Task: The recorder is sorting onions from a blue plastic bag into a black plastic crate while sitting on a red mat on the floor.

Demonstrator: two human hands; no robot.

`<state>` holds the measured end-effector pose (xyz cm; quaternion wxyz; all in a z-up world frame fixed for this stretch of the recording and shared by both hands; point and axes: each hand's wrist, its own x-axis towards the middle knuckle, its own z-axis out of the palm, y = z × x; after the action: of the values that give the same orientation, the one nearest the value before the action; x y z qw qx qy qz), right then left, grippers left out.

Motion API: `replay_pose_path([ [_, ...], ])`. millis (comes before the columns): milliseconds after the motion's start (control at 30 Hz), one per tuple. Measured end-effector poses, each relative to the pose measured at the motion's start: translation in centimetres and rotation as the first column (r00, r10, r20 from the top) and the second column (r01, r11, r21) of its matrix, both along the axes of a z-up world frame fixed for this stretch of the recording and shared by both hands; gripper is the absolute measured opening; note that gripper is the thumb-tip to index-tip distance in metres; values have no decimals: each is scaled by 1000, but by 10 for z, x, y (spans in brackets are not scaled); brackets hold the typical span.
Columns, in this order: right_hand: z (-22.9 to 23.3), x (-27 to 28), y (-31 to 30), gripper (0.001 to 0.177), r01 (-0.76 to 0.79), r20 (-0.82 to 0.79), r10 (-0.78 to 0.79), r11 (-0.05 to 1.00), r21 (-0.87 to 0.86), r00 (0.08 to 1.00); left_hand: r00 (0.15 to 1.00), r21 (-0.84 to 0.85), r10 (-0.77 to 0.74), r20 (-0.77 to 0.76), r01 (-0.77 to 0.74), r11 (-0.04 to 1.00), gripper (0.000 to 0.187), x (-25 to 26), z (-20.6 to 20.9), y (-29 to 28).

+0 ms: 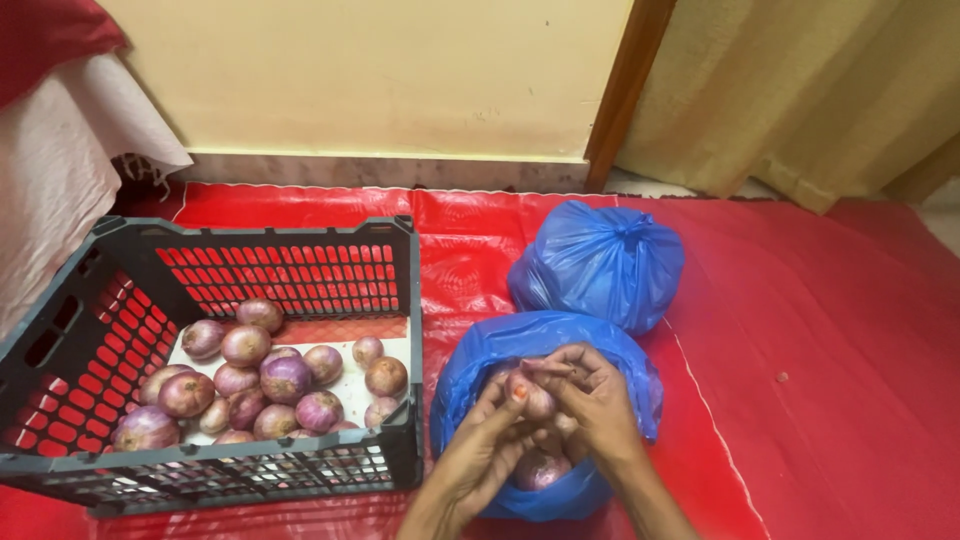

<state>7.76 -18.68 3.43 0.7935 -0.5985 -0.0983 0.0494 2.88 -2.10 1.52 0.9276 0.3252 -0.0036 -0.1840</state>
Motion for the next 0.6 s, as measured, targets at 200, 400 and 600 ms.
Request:
replay_pose_path([
  [200,-9,2,-5,15,24,-118,-14,996,83,993,999,-88,-2,44,5,996,45,1,-14,-2],
  [400,-5,7,-16,19,6,-257,79,949,315,963,999,-202,32,33,-25,979,41,0,-16,2],
  [600,14,9,-26,36,143,-225,-99,972,188,969,997,-389,13,-77,-42,920,38,-6,8,2],
])
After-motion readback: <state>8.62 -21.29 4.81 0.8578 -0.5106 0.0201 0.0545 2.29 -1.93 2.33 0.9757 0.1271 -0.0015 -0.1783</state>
